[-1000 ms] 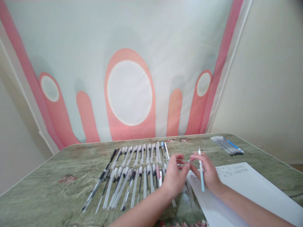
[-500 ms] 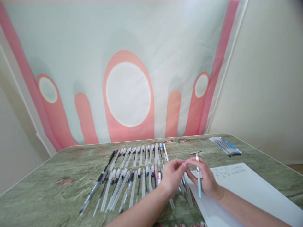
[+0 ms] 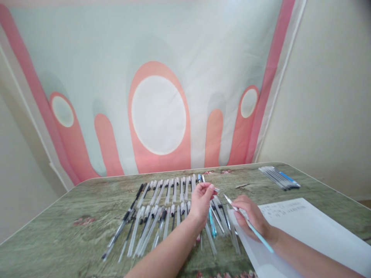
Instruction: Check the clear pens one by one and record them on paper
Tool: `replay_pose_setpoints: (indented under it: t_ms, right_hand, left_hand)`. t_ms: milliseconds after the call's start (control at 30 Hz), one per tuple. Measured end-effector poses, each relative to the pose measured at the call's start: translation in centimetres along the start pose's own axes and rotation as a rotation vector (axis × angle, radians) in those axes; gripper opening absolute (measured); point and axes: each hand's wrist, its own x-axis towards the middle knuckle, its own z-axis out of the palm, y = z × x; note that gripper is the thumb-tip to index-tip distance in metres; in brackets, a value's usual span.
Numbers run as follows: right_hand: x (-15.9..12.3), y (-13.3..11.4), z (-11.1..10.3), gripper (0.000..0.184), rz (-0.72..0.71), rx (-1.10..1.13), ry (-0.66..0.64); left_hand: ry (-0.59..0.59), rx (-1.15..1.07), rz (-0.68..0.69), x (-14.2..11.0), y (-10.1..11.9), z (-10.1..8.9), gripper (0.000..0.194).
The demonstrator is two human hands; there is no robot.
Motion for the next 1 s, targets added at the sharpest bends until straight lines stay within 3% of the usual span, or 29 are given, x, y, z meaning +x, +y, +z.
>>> replay_pose_setpoints:
  t_ms: [533, 1000]
  right_hand:
    - [0.1, 0.1, 0.1, 0.027, 0.030, -0.007, -0.021]
    - [0.2, 0.3, 0.2, 0.028, -0.045, -0.091, -0.034]
  left_hand:
    - [-0.096, 0.108, 0.054, -0.9, 0.4, 0.9, 0.026]
    - [-0.178, 0.031, 0.021, -2.9, -1.0, 2.1, 0.043]
